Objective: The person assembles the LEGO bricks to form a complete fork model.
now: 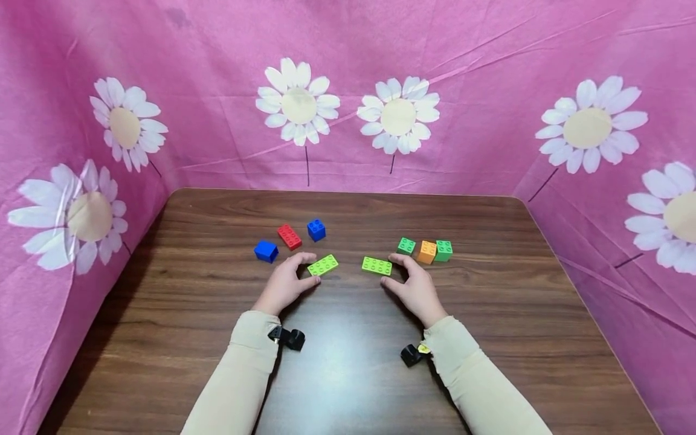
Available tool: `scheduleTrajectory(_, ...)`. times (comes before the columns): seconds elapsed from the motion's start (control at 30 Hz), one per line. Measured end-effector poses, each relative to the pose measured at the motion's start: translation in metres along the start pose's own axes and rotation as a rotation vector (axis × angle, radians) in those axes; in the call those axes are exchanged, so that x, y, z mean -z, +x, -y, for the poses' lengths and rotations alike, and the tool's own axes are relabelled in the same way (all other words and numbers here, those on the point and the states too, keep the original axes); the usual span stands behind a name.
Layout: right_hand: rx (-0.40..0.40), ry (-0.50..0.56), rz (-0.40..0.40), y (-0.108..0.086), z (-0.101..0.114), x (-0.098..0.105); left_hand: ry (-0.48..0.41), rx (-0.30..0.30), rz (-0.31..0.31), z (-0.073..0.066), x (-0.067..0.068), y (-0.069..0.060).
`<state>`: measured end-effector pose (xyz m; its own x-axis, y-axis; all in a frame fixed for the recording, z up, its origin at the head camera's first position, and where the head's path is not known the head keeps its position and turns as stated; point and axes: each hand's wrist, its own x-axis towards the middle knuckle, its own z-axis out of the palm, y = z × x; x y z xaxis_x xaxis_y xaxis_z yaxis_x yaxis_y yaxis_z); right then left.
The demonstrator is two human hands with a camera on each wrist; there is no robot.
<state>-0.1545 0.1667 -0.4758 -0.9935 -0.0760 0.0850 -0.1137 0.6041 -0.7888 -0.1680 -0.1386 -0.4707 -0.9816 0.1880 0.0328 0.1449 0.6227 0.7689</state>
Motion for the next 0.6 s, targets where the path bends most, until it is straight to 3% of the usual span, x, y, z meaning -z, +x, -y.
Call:
scheduleTrajectory(0.3,0.002,-0.065,-0.046,-0.0006,-0.0006,-0.0021,0.023,0.026,-0.054,-0.0007,0.0001,0.0004)
scheduleTrajectory(0.6,0.021,-0.106,-0.06,-0.0004,-0.0005,-0.0056,-0.031,0.011,-0.099,0.0055,0.0001,-0.0027)
